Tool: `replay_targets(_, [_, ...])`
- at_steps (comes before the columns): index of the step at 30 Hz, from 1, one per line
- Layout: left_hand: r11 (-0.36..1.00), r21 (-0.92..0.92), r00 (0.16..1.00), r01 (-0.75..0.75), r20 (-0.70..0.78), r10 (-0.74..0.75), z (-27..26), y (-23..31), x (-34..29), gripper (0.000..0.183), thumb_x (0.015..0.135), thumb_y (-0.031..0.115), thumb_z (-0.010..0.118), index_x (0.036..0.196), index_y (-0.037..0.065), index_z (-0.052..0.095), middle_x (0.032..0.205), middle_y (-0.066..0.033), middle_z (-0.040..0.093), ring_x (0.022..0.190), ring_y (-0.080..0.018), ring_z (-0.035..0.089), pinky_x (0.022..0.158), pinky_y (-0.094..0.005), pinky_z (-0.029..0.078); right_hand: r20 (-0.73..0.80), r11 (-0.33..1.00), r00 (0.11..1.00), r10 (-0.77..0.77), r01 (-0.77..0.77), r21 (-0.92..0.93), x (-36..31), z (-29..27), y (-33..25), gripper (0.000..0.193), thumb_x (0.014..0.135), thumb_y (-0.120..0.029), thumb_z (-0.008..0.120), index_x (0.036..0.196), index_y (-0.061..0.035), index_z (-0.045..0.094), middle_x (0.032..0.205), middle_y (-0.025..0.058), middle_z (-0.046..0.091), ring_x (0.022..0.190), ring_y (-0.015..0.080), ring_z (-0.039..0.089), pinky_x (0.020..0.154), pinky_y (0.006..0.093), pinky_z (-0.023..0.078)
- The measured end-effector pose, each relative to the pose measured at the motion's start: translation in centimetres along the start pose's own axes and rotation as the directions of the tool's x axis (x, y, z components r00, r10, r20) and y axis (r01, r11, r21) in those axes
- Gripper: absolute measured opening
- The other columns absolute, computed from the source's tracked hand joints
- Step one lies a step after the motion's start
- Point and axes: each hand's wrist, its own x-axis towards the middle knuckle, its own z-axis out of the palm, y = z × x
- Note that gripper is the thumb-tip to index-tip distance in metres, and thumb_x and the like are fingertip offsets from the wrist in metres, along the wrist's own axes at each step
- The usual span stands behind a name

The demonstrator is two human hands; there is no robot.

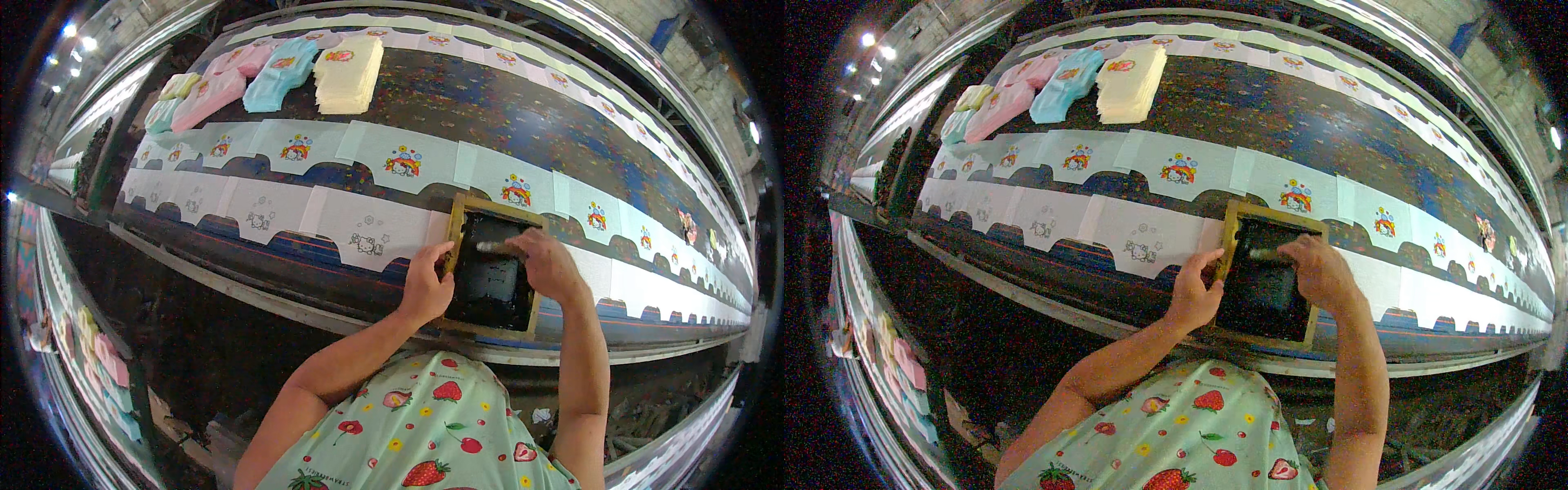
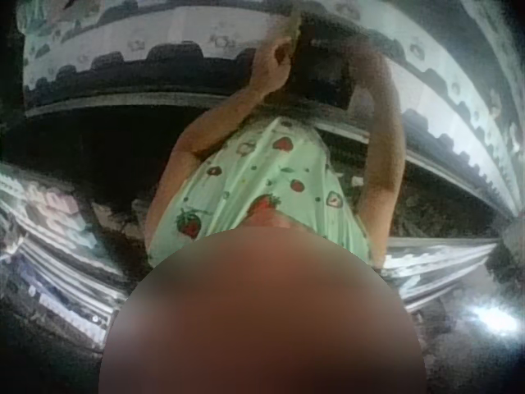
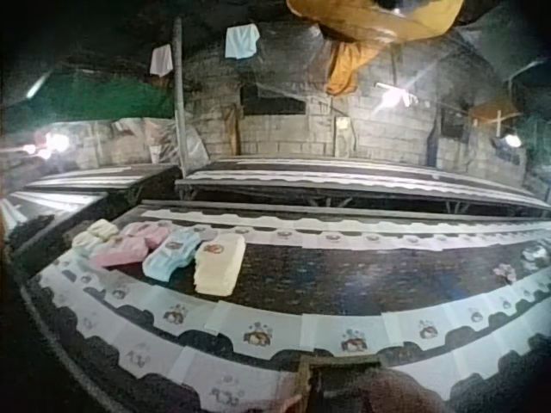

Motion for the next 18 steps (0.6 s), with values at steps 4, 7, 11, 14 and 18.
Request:
replay_targets(4, [0.997, 0.058, 0.998, 0.05, 0.028, -0.051, -0.4, 0.7, 0.9, 0.066, 0.086, -0.006, 0.075, 0.15, 0.007, 0.065, 0.137, -0.0199, 0.066, 0.126, -0.0415, 0.064, 0.112, -0.0481, 0.052, -0.116, 0.993, 0.993, 0.03, -0.043, -0.111, 3.2, 0.1, 1.3, 0.047, 0.089, 0.009, 0.059, 0.13, -0.0047, 0.078, 0.128, 0.0217, 0.075, 0.125, 0.0461, 0.069, 0.108, 0.0558, 0.056])
replay_targets(7, [0.995, 0.031, 0.993, 0.096, 0.059, -0.098, -0.6, 0.6, 1.3, 0.067, 0.085, -0.006, 0.076, 0.15, 0.007, 0.065, 0.131, -0.0194, 0.066, 0.118, -0.0402, 0.066, 0.107, -0.0477, 0.055, -0.131, 0.997, 0.99, 0.057, -0.064, -0.049, 3.7, 0.6, 1.9, 0.05, 0.088, 0.01, 0.058, 0.13, -0.0061, 0.078, 0.127, 0.0218, 0.076, 0.124, 0.0466, 0.07, 0.108, 0.0557, 0.055])
replay_targets(11, [0.996, 0.088, 0.999, -0.014, 0.052, 0.009, -0.5, 0.3, 1.6, 0.067, 0.084, -0.008, 0.076, 0.149, 0.007, 0.066, 0.129, -0.0197, 0.067, 0.115, -0.0392, 0.067, 0.102, -0.0468, 0.057, -0.14, 1.0, 0.99, 0.009, -0.01, -0.009, 2.3, 2.2, 1.9, 0.05, 0.083, 0.011, 0.06, 0.126, -0.0075, 0.078, 0.124, 0.0209, 0.076, 0.119, 0.0468, 0.071, 0.107, 0.0556, 0.056])
replay_targets(14, [0.999, 0.043, 0.997, 0.024, 0.071, -0.027, -0.7, 0.5, 1.5, 0.07, 0.085, -0.012, 0.075, 0.151, 0.007, 0.065, 0.129, -0.0182, 0.067, 0.114, -0.0343, 0.072, 0.097, -0.0437, 0.061, -0.138, 0.994, 0.985, -0.109, 0.107, -0.019, -0.1, 3.3, 1.0, 0.052, 0.077, 0.01, 0.065, 0.125, -0.0075, 0.077, 0.116, 0.0166, 0.075, 0.117, 0.0441, 0.069, 0.106, 0.0524, 0.056])
replay_targets(18, [0.994, -0.002, 0.988, 0.11, 0.111, -0.109, -0.9, 1.0, 1.5, 0.069, 0.087, -0.012, 0.073, 0.153, 0.006, 0.063, 0.133, -0.0175, 0.065, 0.112, -0.0321, 0.074, 0.098, -0.0414, 0.062, -0.116, 0.996, 0.991, -0.065, 0.058, -0.069, -4.7, 4.7, -2.7, 0.05, 0.078, 0.007, 0.069, 0.125, -0.0075, 0.078, 0.12, 0.0134, 0.074, 0.118, 0.0406, 0.067, 0.105, 0.0519, 0.055])
